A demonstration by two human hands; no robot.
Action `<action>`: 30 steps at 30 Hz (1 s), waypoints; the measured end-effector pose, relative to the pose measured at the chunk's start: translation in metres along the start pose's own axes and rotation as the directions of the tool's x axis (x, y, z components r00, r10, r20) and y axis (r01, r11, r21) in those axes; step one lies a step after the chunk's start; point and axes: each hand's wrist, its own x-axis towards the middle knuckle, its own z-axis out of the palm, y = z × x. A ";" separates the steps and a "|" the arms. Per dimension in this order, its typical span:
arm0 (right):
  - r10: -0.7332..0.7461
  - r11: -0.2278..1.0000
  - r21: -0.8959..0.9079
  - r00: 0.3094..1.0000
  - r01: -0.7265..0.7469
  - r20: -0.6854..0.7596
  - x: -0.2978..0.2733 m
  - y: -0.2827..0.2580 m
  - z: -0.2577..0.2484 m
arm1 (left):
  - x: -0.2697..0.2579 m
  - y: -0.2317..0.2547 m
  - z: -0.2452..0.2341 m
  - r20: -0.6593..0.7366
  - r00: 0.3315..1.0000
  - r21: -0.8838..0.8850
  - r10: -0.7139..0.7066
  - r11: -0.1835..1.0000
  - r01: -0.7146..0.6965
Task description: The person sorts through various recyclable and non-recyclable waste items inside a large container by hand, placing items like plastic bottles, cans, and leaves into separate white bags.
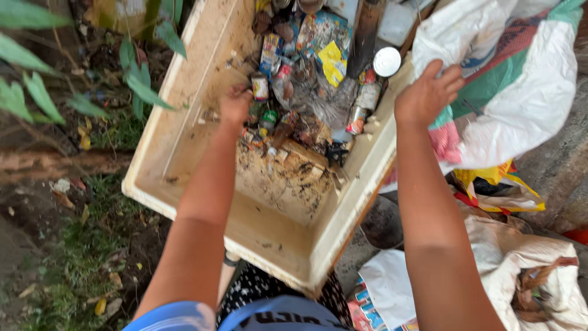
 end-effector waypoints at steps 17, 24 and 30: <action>0.076 0.969 -0.236 0.997 -0.076 -0.006 0.032 -0.019 0.009 | 0.098 -0.056 0.090 0.064 0.980 0.757 0.189 0.630 -0.171; -0.056 0.998 0.016 0.998 0.056 0.028 0.048 0.001 -0.015 | 0.125 -0.083 0.053 -0.051 0.992 0.923 -0.116 0.373 0.092; -0.049 0.999 -0.011 0.999 0.049 -0.015 0.045 -0.005 -0.016 | 0.085 -0.090 0.059 -0.070 0.992 0.929 0.102 0.370 0.027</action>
